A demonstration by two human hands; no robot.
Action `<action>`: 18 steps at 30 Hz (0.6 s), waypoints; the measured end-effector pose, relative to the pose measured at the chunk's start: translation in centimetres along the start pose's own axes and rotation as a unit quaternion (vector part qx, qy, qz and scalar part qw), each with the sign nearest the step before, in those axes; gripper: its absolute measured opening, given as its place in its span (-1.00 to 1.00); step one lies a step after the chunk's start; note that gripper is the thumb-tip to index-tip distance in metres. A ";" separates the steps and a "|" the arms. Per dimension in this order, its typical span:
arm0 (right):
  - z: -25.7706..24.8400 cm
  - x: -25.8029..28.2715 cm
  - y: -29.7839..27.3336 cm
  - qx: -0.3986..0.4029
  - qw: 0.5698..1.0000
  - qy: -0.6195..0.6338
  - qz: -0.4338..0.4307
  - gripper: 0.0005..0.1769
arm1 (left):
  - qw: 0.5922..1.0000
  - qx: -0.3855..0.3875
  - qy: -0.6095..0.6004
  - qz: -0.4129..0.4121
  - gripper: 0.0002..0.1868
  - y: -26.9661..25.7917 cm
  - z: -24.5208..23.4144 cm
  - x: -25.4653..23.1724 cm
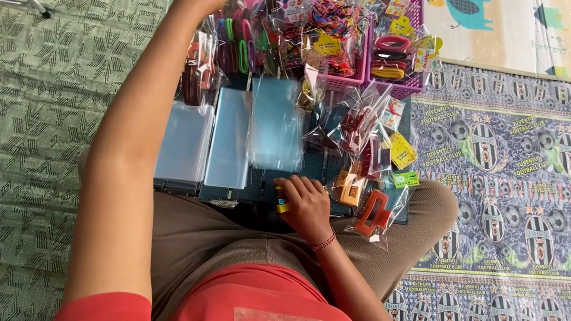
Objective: Packaging small hair accessories into plastic bags and attaching cardboard tags.
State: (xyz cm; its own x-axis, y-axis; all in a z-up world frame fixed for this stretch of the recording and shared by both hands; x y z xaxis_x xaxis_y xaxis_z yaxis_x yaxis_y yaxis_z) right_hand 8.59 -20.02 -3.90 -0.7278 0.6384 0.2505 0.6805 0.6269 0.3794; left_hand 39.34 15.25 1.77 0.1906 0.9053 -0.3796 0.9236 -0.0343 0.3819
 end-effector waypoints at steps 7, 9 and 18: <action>-0.4 0.3 0.3 -0.012 1.000 -0.021 -0.005 -0.77 | 0.997 -0.034 -0.002 0.069 -0.88 -2.4 -5.2 -4.5; -0.5 0.4 0.3 0.000 1.000 -0.022 0.005 -0.73 | 0.995 -0.051 -0.016 0.079 -0.88 -3.3 -7.3 -6.4; -5.7 1.4 2.7 -0.060 0.941 0.328 0.054 -0.71 | 0.972 -0.021 -0.101 0.209 -0.78 -10.0 -15.8 -17.4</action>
State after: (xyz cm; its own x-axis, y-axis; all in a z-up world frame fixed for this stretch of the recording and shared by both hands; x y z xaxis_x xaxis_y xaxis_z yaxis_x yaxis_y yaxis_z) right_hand 8.91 -19.96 2.61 -0.5781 0.2583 0.7740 0.7675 0.4942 0.4083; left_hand 21.53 6.51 17.85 0.6119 0.7138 -0.3407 0.7379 -0.3601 0.5708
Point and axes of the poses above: each hand's wrist, its own y-axis towards the middle knuckle, its own z-axis out of the palm, x = y × z, the point moved 2 cm from there along y, towards the middle knuckle, and after that the axes turned 10 degrees about x, right-handed, at the moved point
